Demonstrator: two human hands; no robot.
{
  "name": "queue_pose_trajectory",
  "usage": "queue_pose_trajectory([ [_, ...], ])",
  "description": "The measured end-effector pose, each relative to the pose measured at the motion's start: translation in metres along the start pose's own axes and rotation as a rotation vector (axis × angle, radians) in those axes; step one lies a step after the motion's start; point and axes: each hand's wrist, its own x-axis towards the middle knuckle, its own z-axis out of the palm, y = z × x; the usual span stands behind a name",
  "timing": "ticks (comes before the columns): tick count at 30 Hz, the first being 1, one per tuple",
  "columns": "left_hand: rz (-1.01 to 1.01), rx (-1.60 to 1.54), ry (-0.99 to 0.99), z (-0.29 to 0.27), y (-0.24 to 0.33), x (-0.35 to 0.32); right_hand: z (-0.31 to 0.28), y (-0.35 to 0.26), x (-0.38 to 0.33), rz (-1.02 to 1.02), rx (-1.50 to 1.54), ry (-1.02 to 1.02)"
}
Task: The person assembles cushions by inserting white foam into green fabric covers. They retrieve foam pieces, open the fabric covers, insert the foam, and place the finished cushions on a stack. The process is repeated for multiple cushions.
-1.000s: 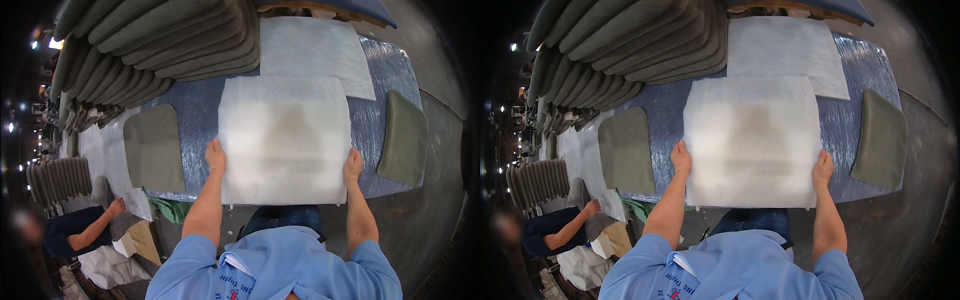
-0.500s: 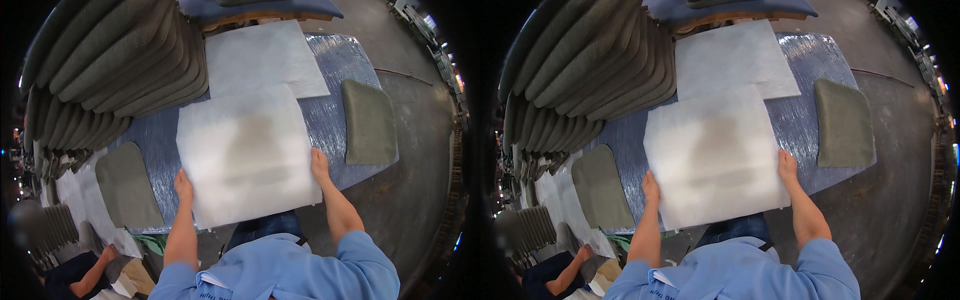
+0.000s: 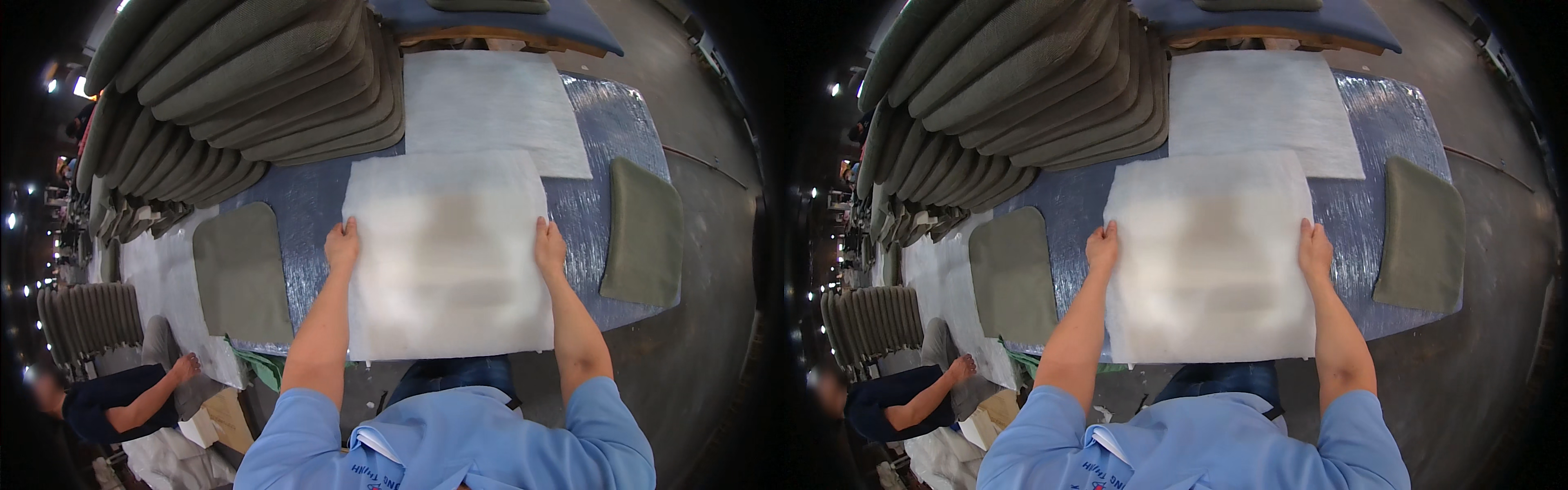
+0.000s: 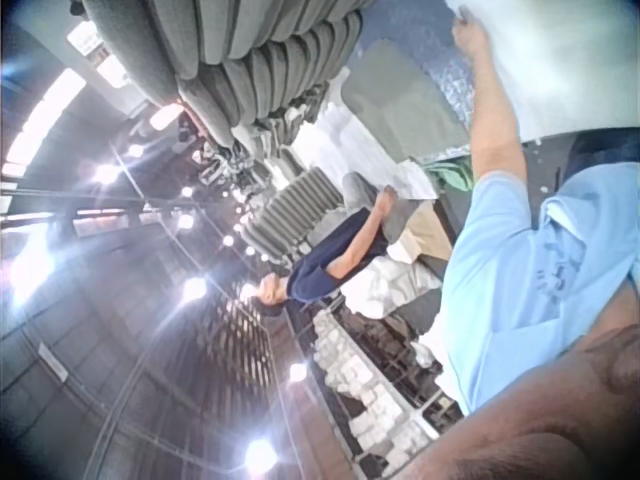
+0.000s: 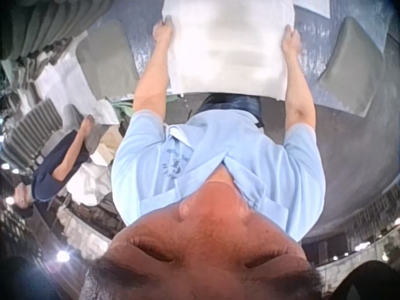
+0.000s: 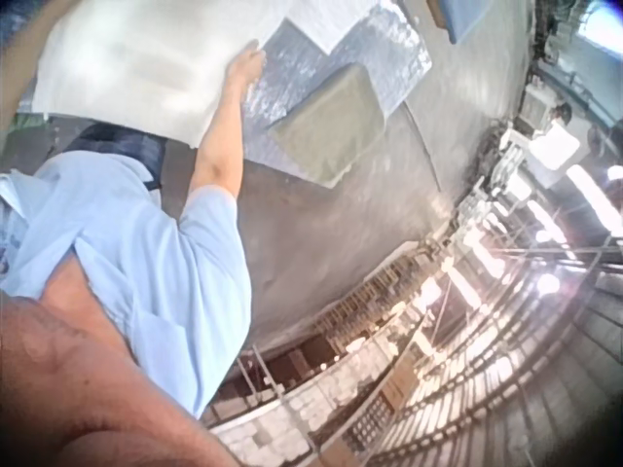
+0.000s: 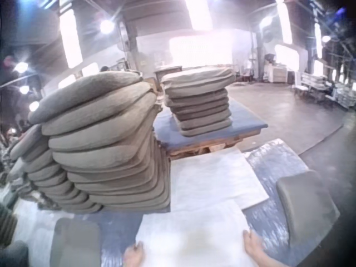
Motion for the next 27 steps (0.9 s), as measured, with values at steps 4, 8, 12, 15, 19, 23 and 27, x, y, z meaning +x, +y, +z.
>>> queue_pose_trajectory([
  [4,0.137,-0.162,0.065,0.005,0.011,-0.009,0.004,0.021,0.002,-0.057,0.104,0.123],
  [8,0.160,-0.220,0.156,0.007,0.005,-0.003,0.003,0.034,0.009,-0.058,0.127,0.199],
  [12,0.161,-0.225,0.232,0.014,-0.008,0.005,0.006,0.040,0.012,-0.002,0.165,0.198],
  [15,0.158,-0.211,0.255,0.020,-0.016,0.011,0.010,0.046,0.014,-0.027,0.184,0.202],
  [19,0.150,-0.349,0.306,0.029,-0.029,0.019,0.019,0.055,0.023,-0.078,0.184,0.284],
  [23,0.118,-0.228,0.236,0.029,-0.020,0.011,0.020,0.055,0.019,0.013,0.207,0.226],
  [27,-0.046,-0.528,0.021,0.021,-0.025,0.016,-0.002,0.063,0.026,-0.087,0.253,0.093],
])
